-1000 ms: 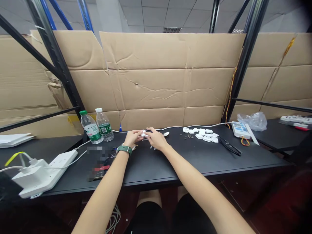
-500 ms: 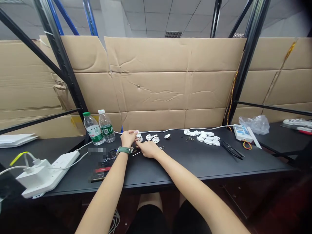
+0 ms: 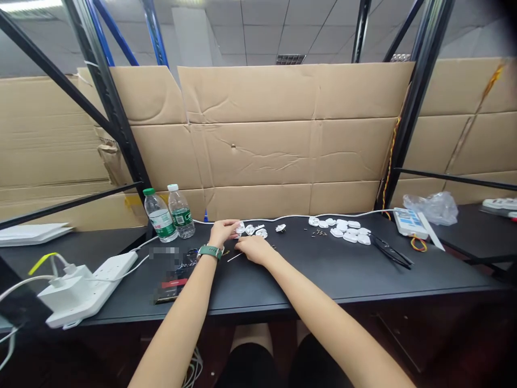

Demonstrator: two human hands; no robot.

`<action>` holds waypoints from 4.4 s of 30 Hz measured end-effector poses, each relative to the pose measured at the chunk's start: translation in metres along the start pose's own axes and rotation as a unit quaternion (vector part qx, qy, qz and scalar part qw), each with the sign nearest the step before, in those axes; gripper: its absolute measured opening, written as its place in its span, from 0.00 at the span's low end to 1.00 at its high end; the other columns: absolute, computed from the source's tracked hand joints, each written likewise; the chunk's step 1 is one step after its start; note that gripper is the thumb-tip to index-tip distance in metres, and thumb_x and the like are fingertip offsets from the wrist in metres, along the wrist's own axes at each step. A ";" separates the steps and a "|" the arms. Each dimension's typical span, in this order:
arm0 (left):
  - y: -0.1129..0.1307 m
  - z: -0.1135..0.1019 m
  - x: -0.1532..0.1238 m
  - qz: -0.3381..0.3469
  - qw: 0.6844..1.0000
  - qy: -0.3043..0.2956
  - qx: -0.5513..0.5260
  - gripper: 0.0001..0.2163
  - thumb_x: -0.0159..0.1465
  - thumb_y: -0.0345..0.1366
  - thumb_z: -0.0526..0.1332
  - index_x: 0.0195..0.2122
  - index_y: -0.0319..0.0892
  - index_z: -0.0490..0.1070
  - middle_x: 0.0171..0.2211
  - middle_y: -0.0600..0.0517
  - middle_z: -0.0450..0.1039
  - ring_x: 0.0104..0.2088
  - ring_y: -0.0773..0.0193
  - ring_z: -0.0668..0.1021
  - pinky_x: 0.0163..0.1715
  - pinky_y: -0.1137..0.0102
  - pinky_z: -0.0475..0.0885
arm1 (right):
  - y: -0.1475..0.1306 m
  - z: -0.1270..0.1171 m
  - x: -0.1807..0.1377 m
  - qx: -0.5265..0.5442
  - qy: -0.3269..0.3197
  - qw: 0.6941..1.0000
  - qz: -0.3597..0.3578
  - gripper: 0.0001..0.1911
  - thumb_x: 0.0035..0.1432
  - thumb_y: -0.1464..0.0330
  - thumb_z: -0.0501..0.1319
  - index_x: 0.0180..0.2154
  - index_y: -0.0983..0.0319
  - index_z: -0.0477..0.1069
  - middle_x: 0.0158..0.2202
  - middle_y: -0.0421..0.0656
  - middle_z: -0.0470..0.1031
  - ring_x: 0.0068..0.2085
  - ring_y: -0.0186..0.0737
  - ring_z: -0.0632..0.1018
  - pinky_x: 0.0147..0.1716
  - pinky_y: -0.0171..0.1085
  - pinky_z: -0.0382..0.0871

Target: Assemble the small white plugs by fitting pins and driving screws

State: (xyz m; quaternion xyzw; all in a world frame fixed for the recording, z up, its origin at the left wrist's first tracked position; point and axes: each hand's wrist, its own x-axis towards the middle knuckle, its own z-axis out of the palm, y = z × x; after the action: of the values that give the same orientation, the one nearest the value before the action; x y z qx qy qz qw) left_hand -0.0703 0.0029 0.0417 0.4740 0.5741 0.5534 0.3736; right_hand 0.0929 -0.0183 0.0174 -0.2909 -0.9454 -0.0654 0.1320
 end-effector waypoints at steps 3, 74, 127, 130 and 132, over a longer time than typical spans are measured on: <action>0.001 0.000 -0.001 0.008 1.000 -0.016 -0.019 0.16 0.51 0.37 0.75 0.39 0.36 0.83 0.34 0.45 0.82 0.31 0.62 0.81 0.33 0.70 0.79 | -0.003 0.000 0.002 -0.015 0.000 1.000 0.004 0.15 0.63 0.78 0.56 0.46 0.59 0.75 0.45 0.45 0.77 0.45 0.43 0.77 0.42 0.37 0.69; 0.001 0.025 -0.015 -0.010 0.984 -0.174 -0.020 0.21 0.46 0.41 0.78 0.37 0.37 0.75 0.36 0.45 0.80 0.34 0.59 0.82 0.38 0.65 0.79 | 0.036 -0.017 -0.012 0.149 0.159 0.958 0.186 0.09 0.65 0.70 0.61 0.35 0.62 0.80 0.32 0.45 0.80 0.34 0.37 0.77 0.35 0.32 0.61; 0.006 0.028 -0.026 -0.005 0.955 -0.295 0.021 0.26 0.49 0.49 0.76 0.43 0.40 0.71 0.49 0.40 0.78 0.38 0.51 0.85 0.35 0.62 0.81 | 0.105 -0.007 -0.082 0.234 0.074 0.967 0.067 0.09 0.60 0.73 0.65 0.40 0.59 0.82 0.37 0.42 0.81 0.42 0.40 0.79 0.45 0.36 0.68; 0.006 0.027 -0.028 -0.009 0.953 -0.302 0.025 0.26 0.50 0.48 0.76 0.44 0.41 0.71 0.50 0.39 0.78 0.38 0.50 0.85 0.34 0.63 0.81 | 0.102 -0.004 -0.076 0.222 0.059 0.970 0.081 0.07 0.58 0.74 0.67 0.38 0.59 0.82 0.36 0.42 0.79 0.40 0.39 0.78 0.44 0.35 0.67; 0.007 0.027 -0.028 -0.008 0.951 -0.308 0.025 0.28 0.49 0.48 0.76 0.48 0.41 0.72 0.51 0.38 0.78 0.39 0.50 0.85 0.35 0.62 0.81 | 0.102 -0.003 -0.074 0.216 0.053 0.971 0.090 0.06 0.57 0.74 0.68 0.36 0.59 0.82 0.37 0.42 0.79 0.39 0.39 0.77 0.43 0.34 0.66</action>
State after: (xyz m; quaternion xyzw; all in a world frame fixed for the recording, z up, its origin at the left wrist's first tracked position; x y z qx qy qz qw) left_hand -0.0358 -0.0171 0.0428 0.6258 0.4483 0.3627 0.5252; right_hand 0.2104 0.0253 0.0042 -0.3357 -0.8986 0.1367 0.2473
